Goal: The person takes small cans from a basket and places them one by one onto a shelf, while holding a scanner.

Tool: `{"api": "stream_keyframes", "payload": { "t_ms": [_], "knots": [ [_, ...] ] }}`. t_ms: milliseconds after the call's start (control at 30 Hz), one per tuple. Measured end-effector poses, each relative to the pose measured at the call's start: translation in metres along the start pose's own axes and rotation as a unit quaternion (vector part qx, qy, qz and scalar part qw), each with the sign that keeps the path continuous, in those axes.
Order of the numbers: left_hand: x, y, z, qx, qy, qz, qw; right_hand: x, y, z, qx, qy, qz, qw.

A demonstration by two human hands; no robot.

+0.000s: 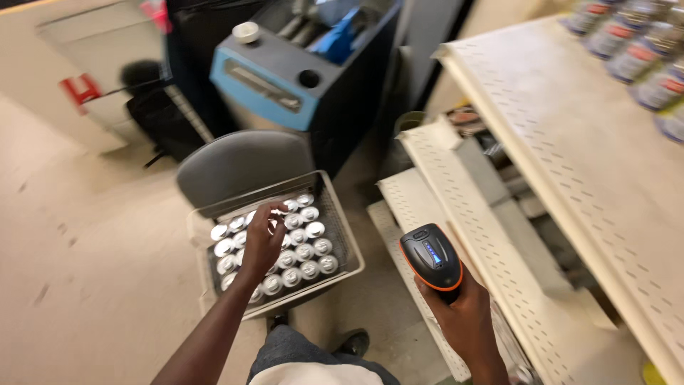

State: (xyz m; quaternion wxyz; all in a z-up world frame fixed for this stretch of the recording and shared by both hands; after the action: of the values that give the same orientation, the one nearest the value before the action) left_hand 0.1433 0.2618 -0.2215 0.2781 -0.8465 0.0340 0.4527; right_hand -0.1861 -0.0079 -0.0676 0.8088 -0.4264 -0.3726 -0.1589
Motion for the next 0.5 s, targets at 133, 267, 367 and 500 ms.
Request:
{"api": "stream_keyframes", "payload": {
  "t_ms": [133,267,367,500],
  "knots": [
    [0.061,-0.053,0.061,-0.008,-0.136,-0.045,0.990,0.019,0.061,0.005,0.040,-0.023,0.037,0.998],
    [0.148,-0.092,0.134,-0.058,-0.264,-0.008,0.963,0.033,0.123,0.012,0.090,-0.055,0.067,0.992],
    [0.198,-0.117,0.184,-0.059,-0.290,-0.022,0.955,0.039,0.167,0.021,0.124,-0.050,0.083,0.988],
    [0.229,-0.126,0.232,-0.009,-0.355,-0.051,0.934,0.019,0.221,0.020,0.163,-0.053,0.099,0.980]
  ]
}}
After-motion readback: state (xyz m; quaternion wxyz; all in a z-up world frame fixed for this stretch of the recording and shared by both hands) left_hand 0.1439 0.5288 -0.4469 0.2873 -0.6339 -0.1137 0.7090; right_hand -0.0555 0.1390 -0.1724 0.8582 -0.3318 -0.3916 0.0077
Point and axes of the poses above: each hand's wrist, its own z-axis away from the middle knuckle, its own y-axis out of the palm, x = y × z, the point moved 4 cm from there along -z, towards the middle knuckle, and after that the axes turned 12 degrees about y, right-handed, at the moved point
